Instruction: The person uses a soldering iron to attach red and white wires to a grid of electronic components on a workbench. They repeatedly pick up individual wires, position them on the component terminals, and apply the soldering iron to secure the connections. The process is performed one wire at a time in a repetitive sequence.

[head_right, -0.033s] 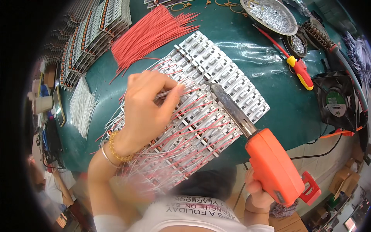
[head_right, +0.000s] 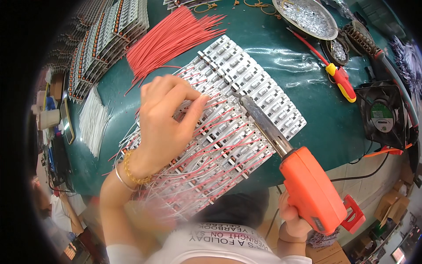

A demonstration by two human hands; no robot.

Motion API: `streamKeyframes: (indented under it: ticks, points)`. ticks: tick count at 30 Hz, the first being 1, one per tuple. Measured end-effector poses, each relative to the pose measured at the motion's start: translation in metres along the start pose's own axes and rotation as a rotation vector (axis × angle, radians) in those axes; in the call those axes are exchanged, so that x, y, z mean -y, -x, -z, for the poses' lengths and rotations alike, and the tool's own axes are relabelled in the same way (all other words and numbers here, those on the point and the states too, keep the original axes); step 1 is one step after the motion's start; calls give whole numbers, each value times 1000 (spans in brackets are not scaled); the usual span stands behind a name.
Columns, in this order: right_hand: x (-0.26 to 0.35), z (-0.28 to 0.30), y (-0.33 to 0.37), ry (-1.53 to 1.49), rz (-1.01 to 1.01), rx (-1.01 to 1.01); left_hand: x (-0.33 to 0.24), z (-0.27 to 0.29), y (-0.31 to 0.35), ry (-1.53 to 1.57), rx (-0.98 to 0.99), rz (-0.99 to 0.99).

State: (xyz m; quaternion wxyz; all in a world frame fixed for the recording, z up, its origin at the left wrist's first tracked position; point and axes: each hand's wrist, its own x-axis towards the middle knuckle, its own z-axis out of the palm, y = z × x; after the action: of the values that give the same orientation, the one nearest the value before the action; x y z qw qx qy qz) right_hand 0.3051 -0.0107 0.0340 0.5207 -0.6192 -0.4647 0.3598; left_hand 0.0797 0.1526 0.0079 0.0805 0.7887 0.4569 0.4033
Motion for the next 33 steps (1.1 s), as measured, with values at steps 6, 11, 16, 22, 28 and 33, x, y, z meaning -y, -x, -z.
streamKeyframes:
  ticks: [6,11,16,22,28,33]
  points:
    - [-5,5,2,7,2,55,-11,-7,6,84,122,72]
    - [-13,10,4,35,39,67,-13,-9,6,85,92,53]
    - [-20,22,16,134,9,35,-12,-9,5,94,89,48]
    - [-3,12,14,49,-84,52,-11,-9,5,100,89,42]
    - [-2,14,13,6,-97,62,-11,-9,5,87,100,35]
    - [-3,15,15,-65,-108,78,-11,-8,5,70,99,34]
